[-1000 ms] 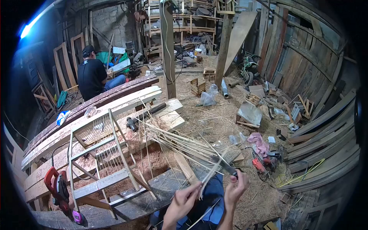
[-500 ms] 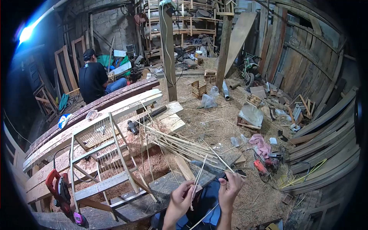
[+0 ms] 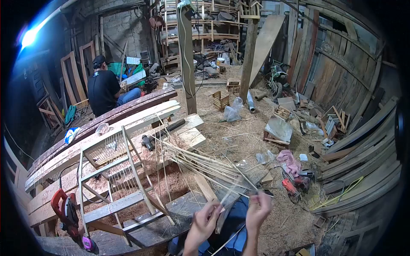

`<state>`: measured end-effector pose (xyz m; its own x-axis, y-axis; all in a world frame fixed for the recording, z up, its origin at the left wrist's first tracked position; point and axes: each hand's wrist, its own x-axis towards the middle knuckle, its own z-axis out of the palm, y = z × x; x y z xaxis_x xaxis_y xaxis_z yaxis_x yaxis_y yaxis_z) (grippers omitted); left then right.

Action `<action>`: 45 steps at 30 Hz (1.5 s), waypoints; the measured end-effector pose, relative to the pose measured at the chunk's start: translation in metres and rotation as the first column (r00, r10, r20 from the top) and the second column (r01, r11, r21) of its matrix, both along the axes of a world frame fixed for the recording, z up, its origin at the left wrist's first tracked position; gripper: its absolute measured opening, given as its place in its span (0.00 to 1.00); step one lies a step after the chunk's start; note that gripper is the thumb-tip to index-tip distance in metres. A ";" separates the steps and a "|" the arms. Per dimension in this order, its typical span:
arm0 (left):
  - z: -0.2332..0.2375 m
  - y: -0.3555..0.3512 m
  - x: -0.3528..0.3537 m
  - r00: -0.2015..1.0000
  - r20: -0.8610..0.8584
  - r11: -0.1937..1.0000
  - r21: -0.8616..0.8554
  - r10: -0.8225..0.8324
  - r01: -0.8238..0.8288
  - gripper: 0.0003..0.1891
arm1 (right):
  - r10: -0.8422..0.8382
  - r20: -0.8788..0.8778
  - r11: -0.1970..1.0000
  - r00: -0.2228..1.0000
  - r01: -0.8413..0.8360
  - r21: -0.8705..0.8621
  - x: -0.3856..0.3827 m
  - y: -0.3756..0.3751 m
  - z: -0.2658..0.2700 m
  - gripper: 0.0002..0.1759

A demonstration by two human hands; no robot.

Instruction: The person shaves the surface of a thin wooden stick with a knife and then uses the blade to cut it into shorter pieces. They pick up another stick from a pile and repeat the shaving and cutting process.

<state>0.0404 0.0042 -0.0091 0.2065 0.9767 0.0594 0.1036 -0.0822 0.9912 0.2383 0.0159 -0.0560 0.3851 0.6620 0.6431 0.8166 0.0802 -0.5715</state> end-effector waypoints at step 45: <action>-0.003 0.003 -0.017 0.979 -0.200 0.996 -0.080 0.031 -0.048 0.12 | 0.299 -0.922 0.952 0.245 -0.148 0.269 -0.030 -0.010 0.028 0.14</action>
